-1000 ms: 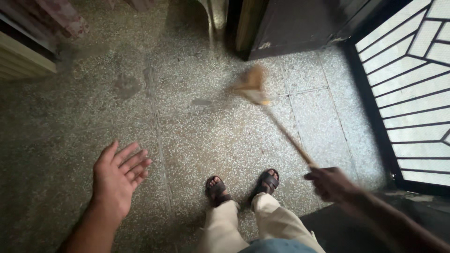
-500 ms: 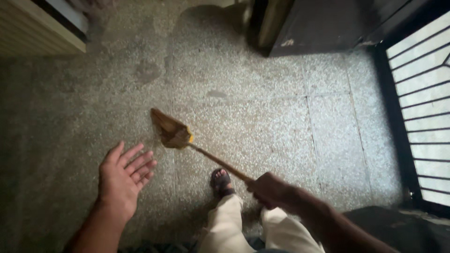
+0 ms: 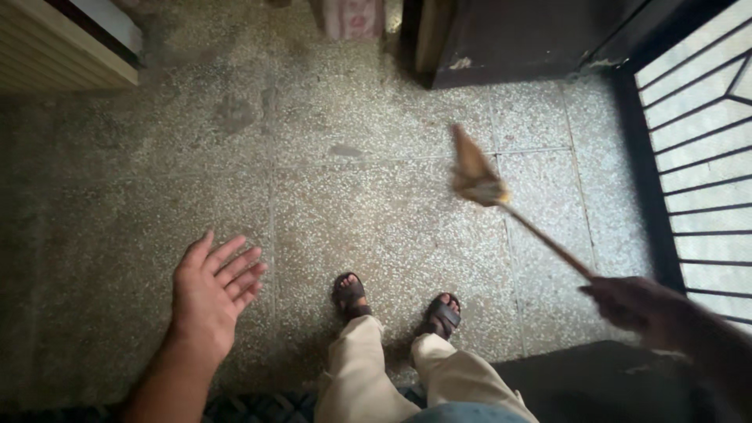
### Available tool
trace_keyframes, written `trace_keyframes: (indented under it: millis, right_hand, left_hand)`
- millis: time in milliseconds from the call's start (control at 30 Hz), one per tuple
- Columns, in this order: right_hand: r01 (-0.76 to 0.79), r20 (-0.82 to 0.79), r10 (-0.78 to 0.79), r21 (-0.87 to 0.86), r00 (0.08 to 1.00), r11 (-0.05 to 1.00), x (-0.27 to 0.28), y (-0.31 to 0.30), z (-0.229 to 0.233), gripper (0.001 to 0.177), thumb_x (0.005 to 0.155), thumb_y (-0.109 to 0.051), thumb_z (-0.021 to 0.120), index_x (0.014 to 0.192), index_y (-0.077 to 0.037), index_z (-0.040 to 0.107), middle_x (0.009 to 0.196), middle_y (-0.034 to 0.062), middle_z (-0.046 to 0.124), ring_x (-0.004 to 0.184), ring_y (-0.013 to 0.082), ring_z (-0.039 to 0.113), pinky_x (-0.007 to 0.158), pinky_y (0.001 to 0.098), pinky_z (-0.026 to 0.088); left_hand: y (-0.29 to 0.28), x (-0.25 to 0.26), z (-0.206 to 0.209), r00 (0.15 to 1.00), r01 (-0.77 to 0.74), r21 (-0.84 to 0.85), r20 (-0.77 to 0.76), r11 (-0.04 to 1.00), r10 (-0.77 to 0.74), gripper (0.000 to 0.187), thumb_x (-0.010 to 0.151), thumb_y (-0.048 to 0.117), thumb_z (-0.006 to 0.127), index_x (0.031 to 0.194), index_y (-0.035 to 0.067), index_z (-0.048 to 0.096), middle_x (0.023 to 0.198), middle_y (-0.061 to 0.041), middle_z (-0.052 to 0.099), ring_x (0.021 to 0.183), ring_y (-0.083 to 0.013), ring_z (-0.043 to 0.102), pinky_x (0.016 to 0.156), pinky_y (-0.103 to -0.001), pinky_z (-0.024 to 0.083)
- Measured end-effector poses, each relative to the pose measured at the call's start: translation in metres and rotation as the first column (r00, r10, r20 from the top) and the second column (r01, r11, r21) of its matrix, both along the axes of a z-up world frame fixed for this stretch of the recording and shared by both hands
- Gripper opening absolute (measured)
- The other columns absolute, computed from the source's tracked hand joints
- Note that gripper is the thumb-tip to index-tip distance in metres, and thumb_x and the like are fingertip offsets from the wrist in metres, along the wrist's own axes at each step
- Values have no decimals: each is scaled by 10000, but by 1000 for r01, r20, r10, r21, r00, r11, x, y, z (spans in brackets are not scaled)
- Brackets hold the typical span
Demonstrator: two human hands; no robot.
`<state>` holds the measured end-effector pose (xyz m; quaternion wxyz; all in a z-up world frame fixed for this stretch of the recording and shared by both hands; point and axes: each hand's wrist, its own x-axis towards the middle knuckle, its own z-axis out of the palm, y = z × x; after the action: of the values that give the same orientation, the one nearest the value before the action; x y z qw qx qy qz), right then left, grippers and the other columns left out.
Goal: The person sweeps the floor near an entryway using a broom, moving debris between a door and a wall.
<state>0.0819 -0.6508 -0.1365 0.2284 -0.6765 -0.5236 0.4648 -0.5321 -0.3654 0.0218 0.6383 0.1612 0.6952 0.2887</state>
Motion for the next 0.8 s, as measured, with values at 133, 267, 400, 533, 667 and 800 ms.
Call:
trace_keyframes:
  millis: [133, 267, 400, 533, 667, 800]
  right_hand:
    - [319, -93, -359, -297, 929, 900, 73, -20, -32, 451, 991, -390, 625, 1248, -21, 657, 783, -9, 581, 627, 97, 534, 515, 263, 442]
    - [384, -421, -651, -559, 631, 735, 103, -19, -38, 501, 1035, -394, 626, 1256, 54, 667, 733, -16, 521, 574, 81, 456, 447, 249, 356]
    - [556, -120, -712, -540, 692, 632, 41, -1, -18, 534, 984, -396, 554, 1239, 57, 678, 765, 48, 583, 650, 136, 525, 567, 285, 435]
    - [502, -77, -672, -604, 736, 619, -65, 51, 8, 552, 981, -460, 576, 1178, 37, 714, 661, 12, 435, 533, 138, 394, 469, 312, 317]
    - [384, -105, -575, -646, 812, 660, -188, 96, 30, 499, 965, -448, 624, 1069, 28, 731, 622, 19, 477, 505, 146, 430, 449, 320, 357]
    - [245, -104, -399, -643, 911, 726, -280, 130, 60, 507, 956, -460, 654, 908, 24, 795, 590, 44, 533, 454, 146, 437, 411, 320, 328]
  left_hand:
    - [-12, 28, 1, 1000, -20, 20, 13, 1000, 20, 686, 937, 563, 438, 1408, 87, 589, 1297, -111, 691, 1122, -233, 651, 994, -390, 460]
    - [-29, 37, -5, 997, -44, 27, 66, 999, 42, 693, 928, 567, 450, 1412, 90, 587, 1299, -99, 693, 1106, -232, 652, 985, -386, 460]
    - [-32, 46, -2, 999, -23, -2, 41, 1000, 23, 682, 936, 563, 440, 1416, 103, 593, 1304, -101, 690, 1105, -226, 651, 984, -383, 457]
    - [-30, 47, 6, 1000, 4, 42, -1, 999, -4, 671, 957, 551, 420, 1416, 90, 582, 1299, -120, 690, 1102, -236, 651, 980, -390, 468]
    - [-27, 37, 9, 1000, 25, 67, 0, 997, -25, 674, 962, 542, 418, 1421, 71, 567, 1265, -129, 692, 1077, -235, 654, 953, -397, 484]
    - [-25, 12, 6, 996, 17, 64, 81, 998, -22, 685, 930, 559, 429, 1417, 102, 580, 1240, -79, 694, 1045, -217, 657, 920, -369, 469]
